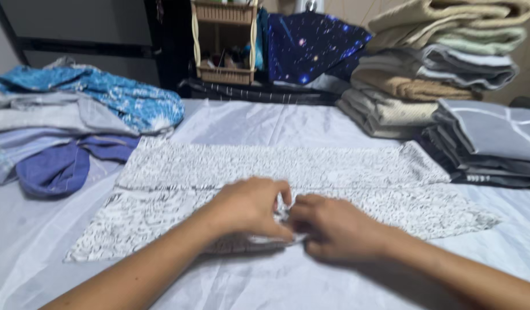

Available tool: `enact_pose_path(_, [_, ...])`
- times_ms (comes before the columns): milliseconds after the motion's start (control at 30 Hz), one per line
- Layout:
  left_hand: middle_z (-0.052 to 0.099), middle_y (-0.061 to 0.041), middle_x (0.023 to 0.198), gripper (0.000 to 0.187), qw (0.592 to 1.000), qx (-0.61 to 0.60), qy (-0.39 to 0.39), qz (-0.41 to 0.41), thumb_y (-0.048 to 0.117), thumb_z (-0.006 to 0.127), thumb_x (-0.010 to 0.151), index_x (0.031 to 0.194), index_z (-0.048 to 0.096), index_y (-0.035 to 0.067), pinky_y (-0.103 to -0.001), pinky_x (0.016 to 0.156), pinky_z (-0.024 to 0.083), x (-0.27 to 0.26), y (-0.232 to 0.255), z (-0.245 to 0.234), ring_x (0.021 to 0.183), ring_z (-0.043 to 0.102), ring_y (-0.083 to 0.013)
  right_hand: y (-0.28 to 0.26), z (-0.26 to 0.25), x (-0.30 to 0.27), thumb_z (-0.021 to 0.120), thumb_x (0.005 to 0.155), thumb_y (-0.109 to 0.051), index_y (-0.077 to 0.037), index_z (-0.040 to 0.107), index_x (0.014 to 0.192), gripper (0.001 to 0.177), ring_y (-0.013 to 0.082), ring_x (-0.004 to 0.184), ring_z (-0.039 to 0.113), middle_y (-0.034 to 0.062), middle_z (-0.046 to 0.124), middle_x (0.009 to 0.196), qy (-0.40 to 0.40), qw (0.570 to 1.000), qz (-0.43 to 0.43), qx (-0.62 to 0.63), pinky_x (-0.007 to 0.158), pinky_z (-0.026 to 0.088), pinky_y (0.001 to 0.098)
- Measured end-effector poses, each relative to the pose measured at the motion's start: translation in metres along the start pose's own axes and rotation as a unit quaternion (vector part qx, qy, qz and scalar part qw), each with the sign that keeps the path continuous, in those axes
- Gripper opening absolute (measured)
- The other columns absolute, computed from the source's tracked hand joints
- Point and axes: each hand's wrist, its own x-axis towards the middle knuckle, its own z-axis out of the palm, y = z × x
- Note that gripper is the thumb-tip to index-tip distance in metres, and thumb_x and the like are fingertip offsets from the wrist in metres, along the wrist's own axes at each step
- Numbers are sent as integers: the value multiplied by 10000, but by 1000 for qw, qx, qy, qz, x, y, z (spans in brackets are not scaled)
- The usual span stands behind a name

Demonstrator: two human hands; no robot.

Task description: The person folds a white patterned sheet on a bed, smoothing and aligning it into a compact rectangle, then places it on a stack of folded linens. The person then picks up a blue patterned cloth and begins folding it in the same manner.

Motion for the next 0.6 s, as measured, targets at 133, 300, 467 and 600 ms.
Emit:
enact_pose_path(133, [721, -110, 880, 259, 994, 53, 92, 31, 102, 709, 652, 911, 709, 85, -492, 725, 547, -26, -27, 32, 893, 707, -348, 41, 6, 8, 723, 656, -85, -108, 748, 1037, 382, 295, 945, 705, 87, 739, 999, -9, 998, 17, -63, 822, 567, 421])
enact_pose_path(300, [752, -135, 987, 370, 964, 142, 89, -205, 131, 711, 747, 1086, 780, 260, -491, 854, 544, -40, -94, 3, 965, 723, -337, 112, -12, -2, 754, 792, -166, -158, 757, 1123, 331, 224, 919, 754, 73, 790, 976, -39, 957, 261, -121, 860, 578, 378])
enact_pose_path(467, [790, -117, 922, 308, 940, 83, 76, -321, 204, 759, 829, 1134, 800, 191, -409, 813, 593, -50, -182, -69, 847, 786, -283, 224, -55, -38, 806, 792, -178, -44, 630, 1358, 608, 277, 1097, 715, 174, 717, 1240, 35, 948, 286, -138, 1000, 544, 375])
enact_pose_path(600, [795, -162, 866, 244, 928, -61, 124, -345, 92, 769, 838, 1072, 838, 85, -438, 780, 559, -61, -228, -102, 820, 712, -293, 299, -68, -70, 726, 907, -298, -104, 647, 1392, 528, 274, 1117, 727, 147, 740, 1252, -12, 908, 403, -117, 1025, 535, 386])
